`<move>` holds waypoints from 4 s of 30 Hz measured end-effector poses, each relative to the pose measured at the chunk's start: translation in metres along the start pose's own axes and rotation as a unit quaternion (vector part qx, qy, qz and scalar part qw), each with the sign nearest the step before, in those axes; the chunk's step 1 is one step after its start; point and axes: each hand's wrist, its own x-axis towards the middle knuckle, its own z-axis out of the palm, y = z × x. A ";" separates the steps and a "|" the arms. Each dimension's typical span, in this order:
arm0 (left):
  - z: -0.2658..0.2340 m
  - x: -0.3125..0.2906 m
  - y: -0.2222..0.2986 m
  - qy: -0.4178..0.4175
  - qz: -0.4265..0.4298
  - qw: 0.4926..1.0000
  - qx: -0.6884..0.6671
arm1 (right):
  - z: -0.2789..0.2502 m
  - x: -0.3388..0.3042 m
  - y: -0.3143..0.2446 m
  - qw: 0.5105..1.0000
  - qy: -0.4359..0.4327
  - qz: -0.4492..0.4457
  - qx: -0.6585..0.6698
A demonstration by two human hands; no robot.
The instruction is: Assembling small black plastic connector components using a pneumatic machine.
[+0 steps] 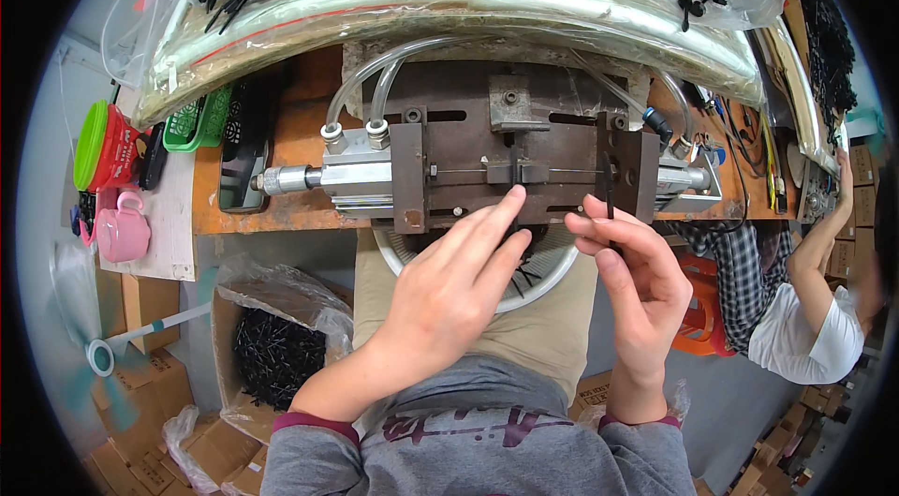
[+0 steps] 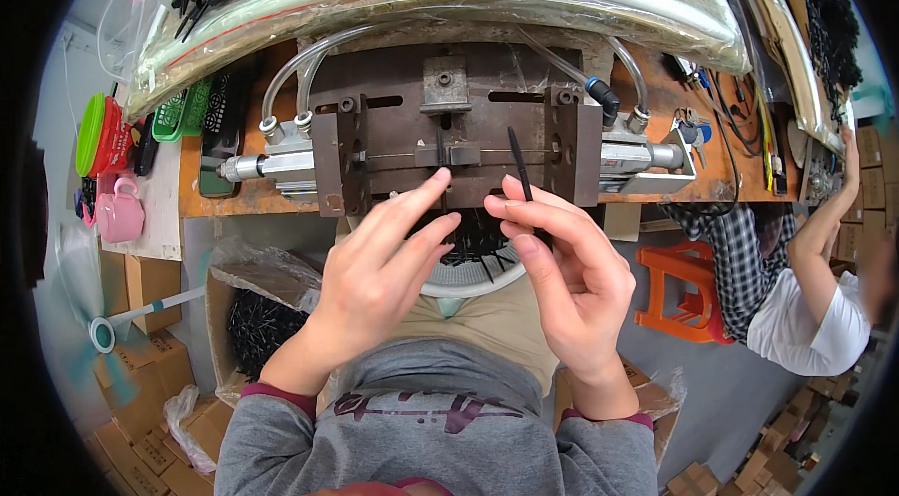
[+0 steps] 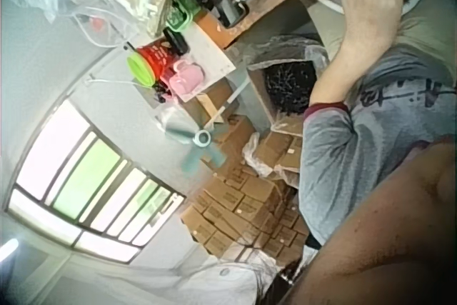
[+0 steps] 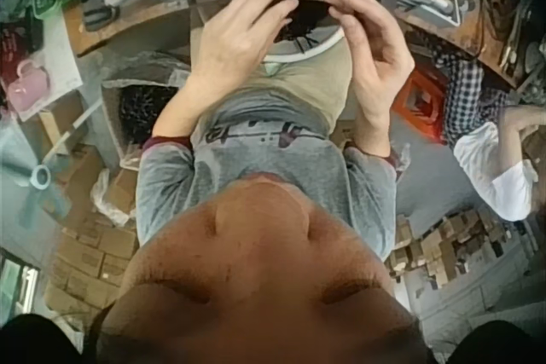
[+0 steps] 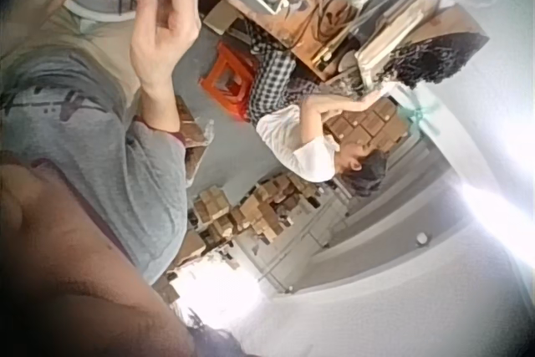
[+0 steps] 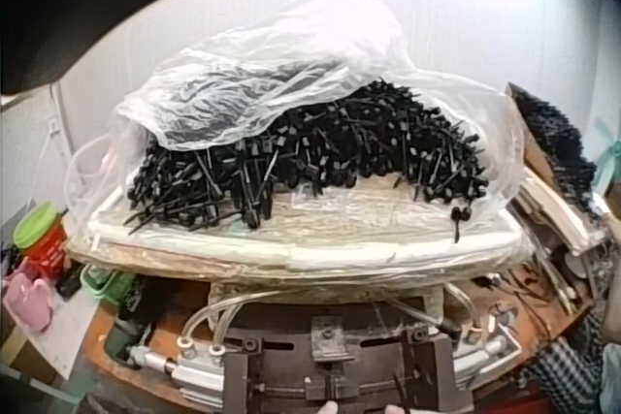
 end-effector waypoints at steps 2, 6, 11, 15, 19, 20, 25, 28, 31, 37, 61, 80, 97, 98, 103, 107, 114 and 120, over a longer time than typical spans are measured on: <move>0.006 0.002 0.000 -0.007 0.001 1.000 0.026 | -0.001 0.000 0.001 1.000 -0.012 0.005 -0.009; 0.009 0.007 -0.002 -0.028 -0.019 0.998 0.045 | -0.002 -0.002 0.002 1.000 0.003 0.003 0.018; 0.002 0.009 0.001 -0.059 -0.035 0.996 0.054 | 0.000 -0.002 0.006 0.999 0.022 -0.037 0.017; -0.003 0.012 0.007 0.044 -0.021 0.999 -0.023 | 0.021 0.004 0.008 0.998 0.039 -0.054 0.013; -0.010 0.017 0.009 0.139 0.039 0.988 -0.056 | 0.049 0.014 0.004 0.994 -0.054 -0.098 -0.008; -0.014 0.017 0.007 0.151 0.032 0.986 -0.063 | 0.053 0.020 0.003 0.990 -0.067 -0.120 -0.033; -0.046 0.006 -0.005 0.201 -0.027 0.977 -0.061 | 0.050 0.093 -0.016 0.974 -0.045 -0.173 -0.139; -0.049 -0.003 -0.006 0.194 -0.053 0.977 -0.076 | 0.067 0.187 -0.020 0.851 0.060 -0.416 -0.315; -0.043 -0.011 -0.004 0.163 -0.062 0.978 -0.116 | 0.094 0.252 -0.024 0.832 0.056 -0.322 -0.447; -0.037 -0.022 -0.009 0.141 -0.042 0.982 -0.115 | 0.140 0.299 -0.021 0.774 0.055 -0.237 -0.584; -0.018 -0.022 -0.016 0.092 -0.005 0.988 -0.126 | 0.041 0.319 -0.009 0.723 -0.094 -0.371 -0.575; 0.015 -0.007 0.000 0.043 0.001 0.998 0.041 | -0.030 0.240 -0.043 0.715 -0.043 -0.382 -0.584; 0.009 0.007 -0.003 -0.001 0.000 0.998 0.069 | -0.072 0.237 -0.064 0.957 -0.067 -0.126 -0.251; 0.006 0.008 -0.003 -0.008 -0.002 0.998 0.062 | -0.072 0.235 -0.065 0.974 -0.010 -0.108 -0.201; -0.013 0.017 0.003 0.062 -0.098 0.976 -0.182 | -0.046 0.169 -0.063 0.965 -0.011 -0.202 -0.165; -0.029 0.028 -0.001 0.167 -0.087 0.969 -0.159 | -0.010 0.099 -0.052 0.950 -0.152 -0.223 -0.160; -0.040 0.009 0.005 0.069 -0.051 0.947 -0.309 | -0.001 0.073 -0.033 0.955 -0.146 0.128 0.222; -0.015 -0.010 0.004 0.097 -0.060 0.981 -0.156 | -0.019 0.080 -0.020 0.995 0.016 -0.017 0.095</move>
